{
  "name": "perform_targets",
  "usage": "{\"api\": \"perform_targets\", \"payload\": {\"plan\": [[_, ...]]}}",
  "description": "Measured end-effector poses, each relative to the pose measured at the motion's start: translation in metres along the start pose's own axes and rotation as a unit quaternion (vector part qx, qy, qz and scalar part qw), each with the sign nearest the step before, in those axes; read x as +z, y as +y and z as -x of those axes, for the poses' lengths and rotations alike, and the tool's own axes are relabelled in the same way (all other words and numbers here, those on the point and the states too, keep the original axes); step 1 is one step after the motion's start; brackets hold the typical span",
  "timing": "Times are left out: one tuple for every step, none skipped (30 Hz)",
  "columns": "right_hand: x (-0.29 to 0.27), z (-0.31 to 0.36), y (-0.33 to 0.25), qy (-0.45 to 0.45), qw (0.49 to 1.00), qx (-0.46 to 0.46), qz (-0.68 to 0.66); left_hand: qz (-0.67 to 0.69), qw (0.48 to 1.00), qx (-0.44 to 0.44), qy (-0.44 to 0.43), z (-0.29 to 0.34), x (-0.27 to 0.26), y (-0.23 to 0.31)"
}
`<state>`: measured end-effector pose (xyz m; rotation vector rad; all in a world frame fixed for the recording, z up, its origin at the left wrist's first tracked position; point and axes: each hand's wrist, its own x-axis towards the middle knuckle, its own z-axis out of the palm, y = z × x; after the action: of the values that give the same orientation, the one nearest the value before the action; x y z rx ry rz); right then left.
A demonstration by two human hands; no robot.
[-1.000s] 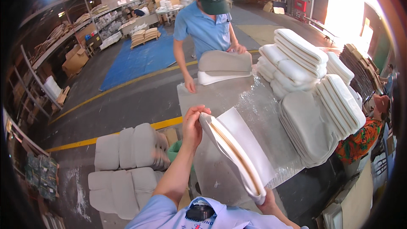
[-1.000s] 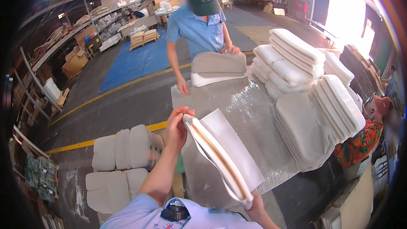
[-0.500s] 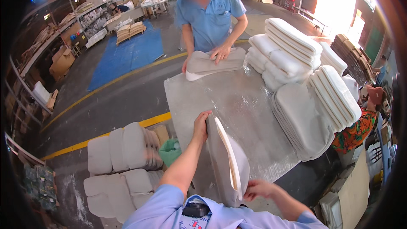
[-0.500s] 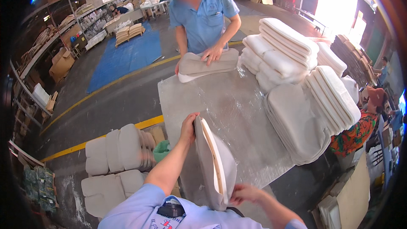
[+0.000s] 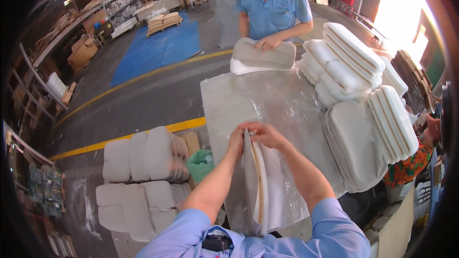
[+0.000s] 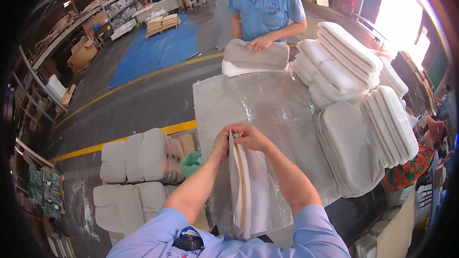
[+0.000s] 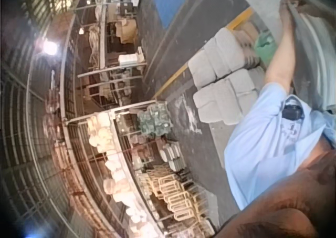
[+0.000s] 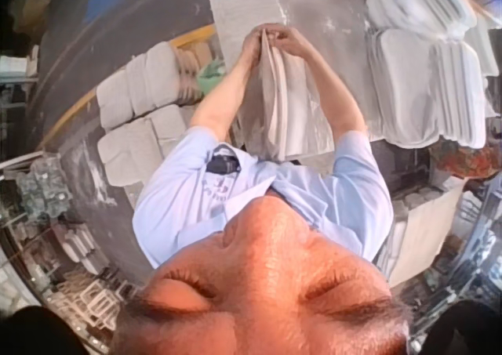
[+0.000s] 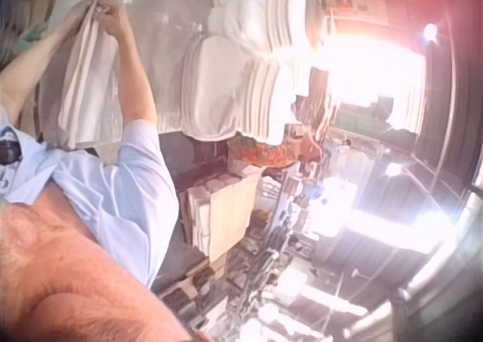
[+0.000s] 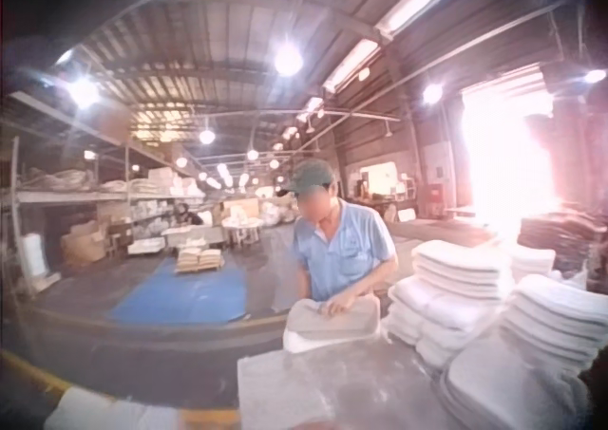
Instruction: The person inserts white foam pieces into gray fabric covers at a workbench in a factory. They repeatedly pick up foam, open the cover, insert the foam, and place the finished unit on a stack.
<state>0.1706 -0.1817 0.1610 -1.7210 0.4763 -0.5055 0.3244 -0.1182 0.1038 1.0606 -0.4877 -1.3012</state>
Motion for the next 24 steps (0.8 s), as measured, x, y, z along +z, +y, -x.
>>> {"api": "perform_targets", "payload": {"plan": [[-0.004,-0.006,0.01,0.002,1.0,-0.003,0.023,0.007,1.0,0.0,-0.002,-0.002,0.003,-0.004],[-0.014,-0.008,0.018,0.005,0.999,-0.006,0.05,0.016,1.0,0.0,-0.008,-0.004,0.009,-0.007],[-0.009,-0.017,0.019,-0.003,0.998,-0.016,0.06,0.015,1.0,0.003,0.005,-0.003,-0.001,-0.009],[-0.008,-0.022,0.018,-0.015,0.993,0.012,0.113,0.025,1.0,-0.004,0.008,-0.004,-0.008,-0.011],[-0.001,-0.023,0.018,0.006,0.995,0.015,0.103,0.036,0.999,-0.011,0.007,-0.005,-0.013,-0.012],[0.009,-0.026,0.016,0.025,0.995,0.014,0.092,0.047,0.999,-0.013,0.007,-0.007,-0.02,-0.01],[0.014,-0.026,0.015,0.052,0.995,0.018,0.084,0.055,0.998,-0.021,-0.004,-0.009,-0.022,-0.011],[0.02,-0.023,0.013,0.081,0.992,0.028,0.088,0.063,0.997,-0.028,-0.017,-0.008,-0.023,-0.013],[0.029,-0.017,0.012,0.109,0.989,0.039,0.088,0.069,0.997,-0.036,-0.028,-0.007,-0.026,-0.016],[0.035,-0.011,0.014,0.141,0.985,0.048,0.092,0.066,0.996,-0.035,-0.038,-0.008,-0.023,-0.018],[0.041,-0.004,0.017,0.177,0.981,0.041,0.067,0.064,0.996,-0.035,-0.048,-0.009,-0.019,-0.02],[0.044,0.006,0.022,0.216,0.975,0.034,0.046,0.063,0.995,-0.036,-0.063,-0.01,-0.011,-0.024],[0.048,0.012,0.024,0.254,0.966,0.029,0.021,0.069,0.995,-0.041,-0.066,-0.011,-0.007,-0.03],[0.049,0.02,0.025,0.267,0.964,-0.007,0.005,0.076,0.994,-0.047,-0.071,-0.012,-0.003,-0.036],[0.052,0.024,0.022,0.283,0.959,-0.026,0.003,0.081,0.992,-0.056,-0.073,-0.01,0.0,-0.046],[0.061,0.023,0.016,0.291,0.955,-0.052,-0.009,0.087,0.993,-0.054,-0.063,-0.01,-0.012,-0.057],[0.07,0.022,0.008,0.299,0.951,-0.078,-0.021,0.089,0.992,-0.069,-0.053,-0.006,-0.027,-0.066],[0.077,0.02,-0.001,0.294,0.951,-0.092,-0.027,0.091,0.992,-0.081,-0.04,-0.001,-0.048,-0.077],[0.079,0.021,-0.007,0.291,0.951,-0.102,-0.026,0.1,0.99,-0.098,-0.032,0.007,-0.059,-0.089],[0.074,0.027,-0.009,0.296,0.949,-0.104,-0.014,0.11,0.981,-0.155,-0.027,0.018,-0.056,-0.106],[0.069,0.034,-0.009,0.305,0.947,-0.099,-0.007,0.117,0.969,-0.215,-0.026,0.031,-0.052,-0.12],[0.063,0.042,-0.01,0.316,0.944,-0.096,0.0,0.122,0.954,-0.273,-0.027,0.043,-0.045,-0.132],[0.057,0.05,-0.012,0.328,0.94,-0.093,0.007,0.118,0.943,-0.308,-0.046,0.055,-0.038,-0.141],[0.051,0.058,-0.013,0.342,0.935,-0.093,0.028,0.112,0.931,-0.342,-0.066,0.067,-0.031,-0.148]]}}
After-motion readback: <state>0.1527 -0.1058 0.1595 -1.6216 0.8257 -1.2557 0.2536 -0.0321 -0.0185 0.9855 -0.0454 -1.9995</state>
